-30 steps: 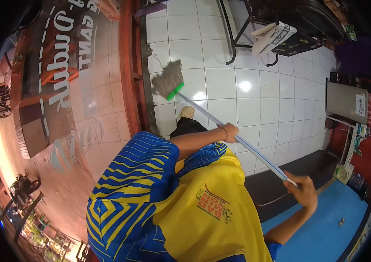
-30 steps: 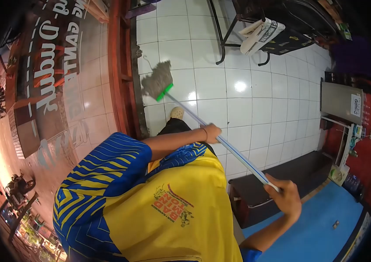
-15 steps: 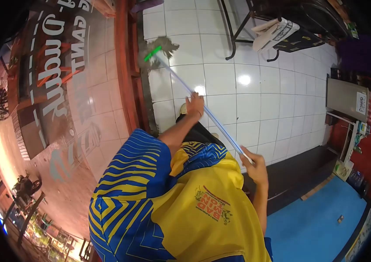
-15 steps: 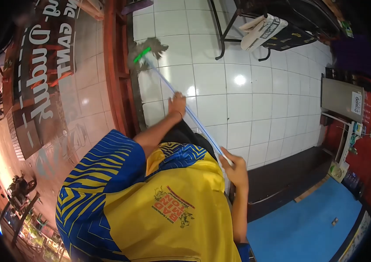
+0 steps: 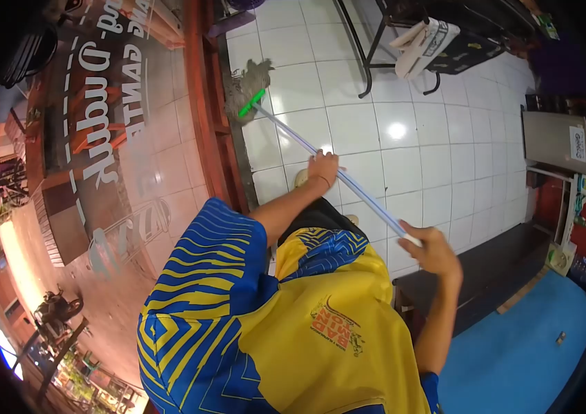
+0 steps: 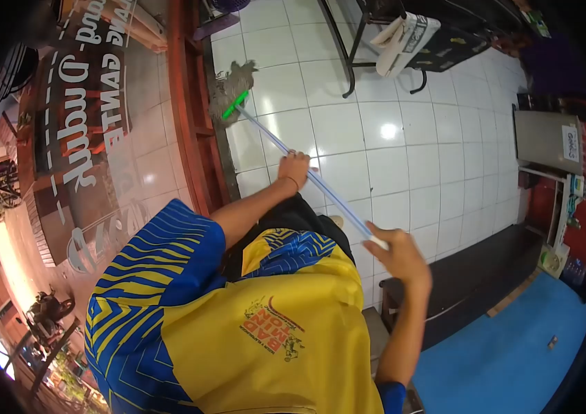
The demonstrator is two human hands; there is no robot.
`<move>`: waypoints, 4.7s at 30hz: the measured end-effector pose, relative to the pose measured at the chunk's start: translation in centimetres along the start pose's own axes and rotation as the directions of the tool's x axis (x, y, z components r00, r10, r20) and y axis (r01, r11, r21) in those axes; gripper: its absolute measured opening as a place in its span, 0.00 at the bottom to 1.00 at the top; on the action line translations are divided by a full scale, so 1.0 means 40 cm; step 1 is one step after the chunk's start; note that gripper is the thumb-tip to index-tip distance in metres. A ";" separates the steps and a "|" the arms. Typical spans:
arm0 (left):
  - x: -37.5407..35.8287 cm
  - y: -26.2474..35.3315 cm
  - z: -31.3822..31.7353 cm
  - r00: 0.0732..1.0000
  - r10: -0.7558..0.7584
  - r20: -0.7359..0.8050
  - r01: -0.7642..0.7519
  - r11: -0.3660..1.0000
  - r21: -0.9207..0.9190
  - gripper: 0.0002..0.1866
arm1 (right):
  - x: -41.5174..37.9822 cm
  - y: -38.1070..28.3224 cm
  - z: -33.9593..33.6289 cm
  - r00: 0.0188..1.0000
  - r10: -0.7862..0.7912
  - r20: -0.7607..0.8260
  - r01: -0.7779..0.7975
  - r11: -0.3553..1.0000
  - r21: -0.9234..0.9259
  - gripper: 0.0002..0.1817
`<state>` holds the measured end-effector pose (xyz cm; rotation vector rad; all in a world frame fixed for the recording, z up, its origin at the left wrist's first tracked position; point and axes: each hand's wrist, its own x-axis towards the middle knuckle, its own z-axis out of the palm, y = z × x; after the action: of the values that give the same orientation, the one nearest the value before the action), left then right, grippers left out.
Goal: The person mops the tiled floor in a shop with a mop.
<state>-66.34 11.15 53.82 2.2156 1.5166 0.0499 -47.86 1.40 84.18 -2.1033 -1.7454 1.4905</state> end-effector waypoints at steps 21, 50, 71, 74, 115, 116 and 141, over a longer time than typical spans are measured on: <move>-0.058 0.026 -0.009 0.998 0.064 0.027 -0.066 0.994 0.088 0.13 | -0.074 0.101 0.119 0.965 0.056 -0.257 -0.002 0.979 0.206 0.15; -0.076 -0.087 0.052 0.987 -0.112 0.116 0.132 0.975 -0.180 0.16 | 0.035 0.115 0.359 0.976 0.041 -0.212 0.062 0.888 0.455 0.19; 0.046 -0.107 0.002 0.929 0.118 0.350 -0.192 0.964 0.183 0.18 | -0.016 0.014 0.140 1.000 -0.001 -0.025 0.003 0.999 0.045 0.24; -0.027 0.036 0.013 0.821 0.340 0.458 -0.469 0.860 0.201 0.13 | -0.204 -0.029 0.076 0.978 0.204 -0.049 -0.205 0.978 -0.025 0.22; -0.382 0.325 0.037 0.662 0.546 0.514 -0.548 0.820 -0.166 0.14 | -0.502 0.131 -0.002 0.967 0.243 0.078 -0.236 0.968 -0.084 0.23; -0.423 0.362 0.052 0.619 0.590 0.518 -0.589 0.785 -0.190 0.15 | -0.564 0.148 0.002 0.977 0.208 0.041 -0.207 0.978 -0.029 0.23; -0.655 0.295 0.259 0.829 0.172 0.533 -0.241 0.969 0.062 0.09 | -0.696 0.478 0.437 0.934 0.244 -0.261 -0.096 0.875 0.475 0.13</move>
<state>-63.46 -19.24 54.81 2.2306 0.9964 -0.5584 -42.80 -36.19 81.66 -2.1249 -0.9997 1.3370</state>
